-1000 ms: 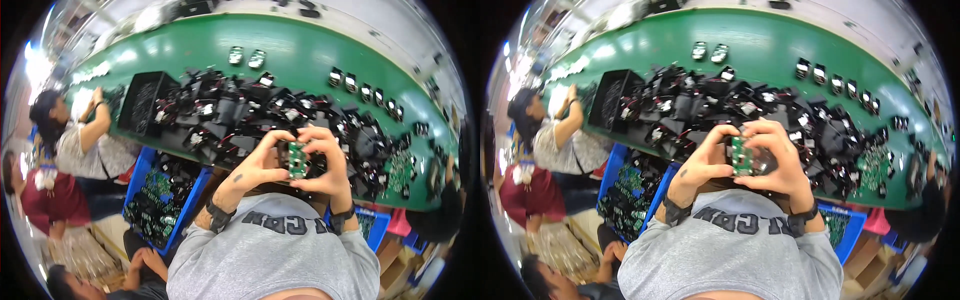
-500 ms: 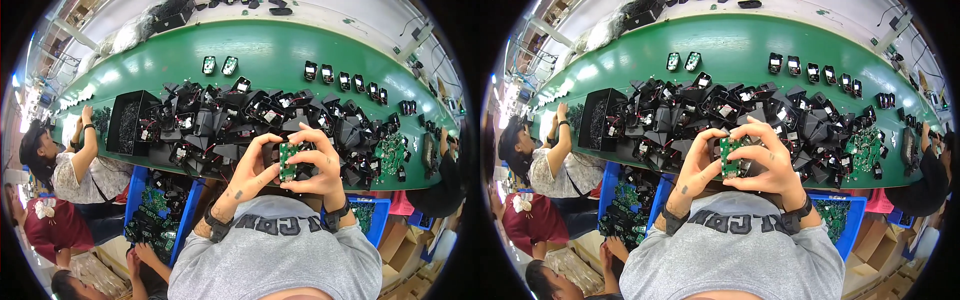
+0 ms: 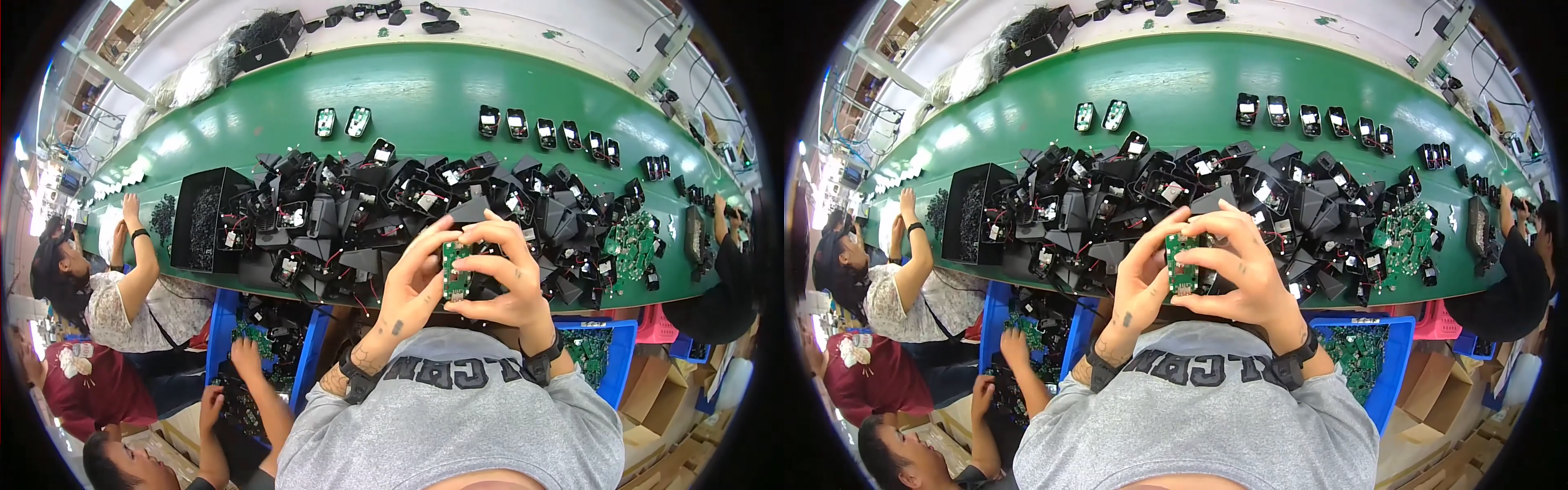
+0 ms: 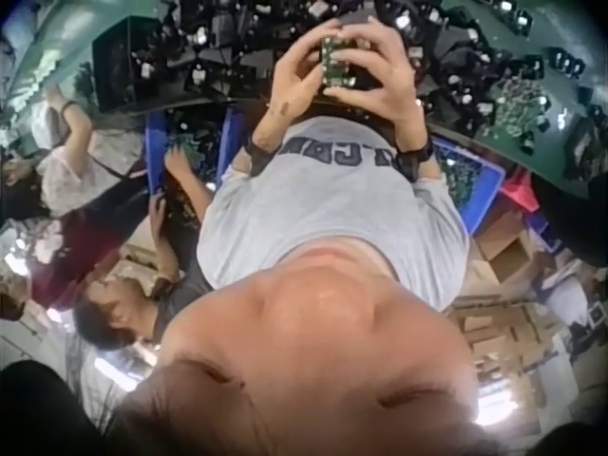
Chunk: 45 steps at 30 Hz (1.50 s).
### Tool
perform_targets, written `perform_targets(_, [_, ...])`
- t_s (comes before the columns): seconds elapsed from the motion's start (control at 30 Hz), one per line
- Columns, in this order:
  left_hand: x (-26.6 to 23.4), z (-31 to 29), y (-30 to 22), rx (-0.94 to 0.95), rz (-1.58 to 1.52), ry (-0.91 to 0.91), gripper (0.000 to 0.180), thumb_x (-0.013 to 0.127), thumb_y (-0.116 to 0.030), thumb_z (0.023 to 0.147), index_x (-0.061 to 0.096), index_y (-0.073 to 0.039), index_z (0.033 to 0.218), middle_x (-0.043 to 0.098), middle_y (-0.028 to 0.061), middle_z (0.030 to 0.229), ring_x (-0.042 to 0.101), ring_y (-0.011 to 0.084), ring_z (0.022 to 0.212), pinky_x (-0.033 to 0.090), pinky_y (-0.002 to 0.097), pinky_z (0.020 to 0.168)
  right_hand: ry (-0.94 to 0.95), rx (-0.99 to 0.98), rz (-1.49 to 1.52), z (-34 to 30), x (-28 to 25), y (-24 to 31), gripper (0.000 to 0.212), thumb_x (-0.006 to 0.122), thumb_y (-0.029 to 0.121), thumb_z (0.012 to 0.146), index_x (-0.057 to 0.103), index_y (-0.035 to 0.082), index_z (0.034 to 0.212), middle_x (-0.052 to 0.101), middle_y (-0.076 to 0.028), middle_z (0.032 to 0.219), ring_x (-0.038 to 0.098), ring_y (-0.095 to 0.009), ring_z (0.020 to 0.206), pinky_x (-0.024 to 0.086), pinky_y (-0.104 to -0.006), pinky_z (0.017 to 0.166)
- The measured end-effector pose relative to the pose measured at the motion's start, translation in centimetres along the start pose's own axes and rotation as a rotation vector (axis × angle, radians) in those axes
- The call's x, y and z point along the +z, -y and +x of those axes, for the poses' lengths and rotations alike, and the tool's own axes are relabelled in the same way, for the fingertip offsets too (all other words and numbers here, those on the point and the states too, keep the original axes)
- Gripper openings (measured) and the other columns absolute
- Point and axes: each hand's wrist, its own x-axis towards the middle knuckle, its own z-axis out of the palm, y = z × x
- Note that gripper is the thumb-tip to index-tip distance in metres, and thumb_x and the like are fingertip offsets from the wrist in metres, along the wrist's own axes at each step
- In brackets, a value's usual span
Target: The person assembles electronic devices by picking up a plastic housing and a circuit board, fitting the board into the housing, and pressing them together. They then place the assembled unit onto the green conveyor belt and repeat the process.
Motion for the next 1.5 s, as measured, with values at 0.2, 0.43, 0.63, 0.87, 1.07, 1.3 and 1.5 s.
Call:
perform_targets(0.2, [0.7, 0.2, -1.3, -0.217, -0.343, -0.177, 0.055, 0.052, -0.001, 0.089, 0.036, -0.003, 0.142, 0.058, 0.0137, 0.121, 0.056, 0.0169, 0.11, 0.046, 0.0313, 0.092, 0.059, -0.025, -0.271, -0.1, -0.9, 0.5, 0.047, 0.086, 0.021, 0.053, 0.07, 0.014, 0.097, 0.061, -0.006, 0.113, 0.055, -0.033, 0.113, 0.035, -0.0559, 0.102])
perform_targets(0.43, [0.8, 0.0, -1.8, -0.293, -0.345, -0.071, 0.054, 0.048, -0.011, 0.093, 0.033, -0.008, 0.145, 0.054, 0.0106, 0.124, 0.055, 0.0148, 0.109, 0.047, 0.0278, 0.09, 0.061, -0.045, -0.257, -0.2, -0.9, 0.4, 0.048, 0.086, 0.023, 0.054, 0.071, 0.015, 0.098, 0.062, -0.006, 0.117, 0.052, -0.033, 0.117, 0.033, -0.0551, 0.105])
perform_targets(0.63, [0.9, 0.0, -1.5, -0.238, -0.132, -0.082, 0.052, 0.051, -0.004, 0.092, 0.037, -0.006, 0.142, 0.055, 0.0102, 0.124, 0.055, 0.0136, 0.109, 0.046, 0.0274, 0.09, 0.068, 0.107, -0.166, 0.0, -1.1, 0.9, 0.044, 0.085, 0.019, 0.054, 0.072, 0.014, 0.096, 0.056, -0.01, 0.127, 0.037, -0.035, 0.131, 0.031, -0.0508, 0.106])
perform_targets(0.87, [1.2, -0.1, -0.8, -0.123, -0.093, -0.104, 0.049, 0.051, 0.005, 0.088, 0.042, -0.003, 0.136, 0.058, 0.0094, 0.119, 0.058, 0.0142, 0.105, 0.046, 0.0265, 0.091, -0.211, 0.63, 0.68, -0.7, 1.0, 1.0, 0.049, 0.072, -0.002, 0.074, 0.058, -0.002, 0.121, 0.051, -0.017, 0.134, 0.056, -0.022, 0.116, 0.048, -0.0322, 0.092])
perform_targets(1.07, [2.0, 0.1, -1.3, -0.142, 0.014, -0.12, 0.048, 0.06, 0.003, 0.084, 0.05, 0.001, 0.131, 0.06, 0.0078, 0.114, 0.058, 0.0113, 0.097, 0.047, 0.0238, 0.084, -0.144, 0.699, 0.842, -1.6, 0.5, -0.2, 0.048, 0.069, -0.006, 0.077, 0.056, -0.004, 0.123, 0.061, -0.013, 0.12, 0.061, -0.019, 0.104, 0.05, -0.0312, 0.089])
perform_targets(1.3, [1.7, 2.2, -4.2, -0.268, 0.355, 0.136, 0.047, 0.053, 0.01, 0.08, 0.054, 0.0, 0.126, 0.057, 0.0042, 0.113, 0.055, 0.0089, 0.096, 0.046, 0.0231, 0.081, -0.072, 0.686, 0.735, -2.0, -1.8, 0.4, 0.051, 0.071, -0.002, 0.078, 0.056, 0.001, 0.127, 0.061, -0.01, 0.122, 0.061, -0.016, 0.104, 0.048, -0.0314, 0.092])
perform_targets(1.5, [-2.7, 15.1, -9.6, -0.296, 0.766, 0.314, 0.042, 0.052, 0.001, 0.081, 0.055, -0.008, 0.121, 0.06, 0.0042, 0.1, 0.057, 0.0113, 0.09, 0.046, 0.0249, 0.081, -0.59, 0.781, -0.071, -5.9, -13.1, -3.0, 0.028, 0.069, 0.011, 0.081, 0.068, 0.003, 0.108, 0.07, -0.007, 0.101, 0.063, -0.013, 0.088, 0.05, -0.0269, 0.081])
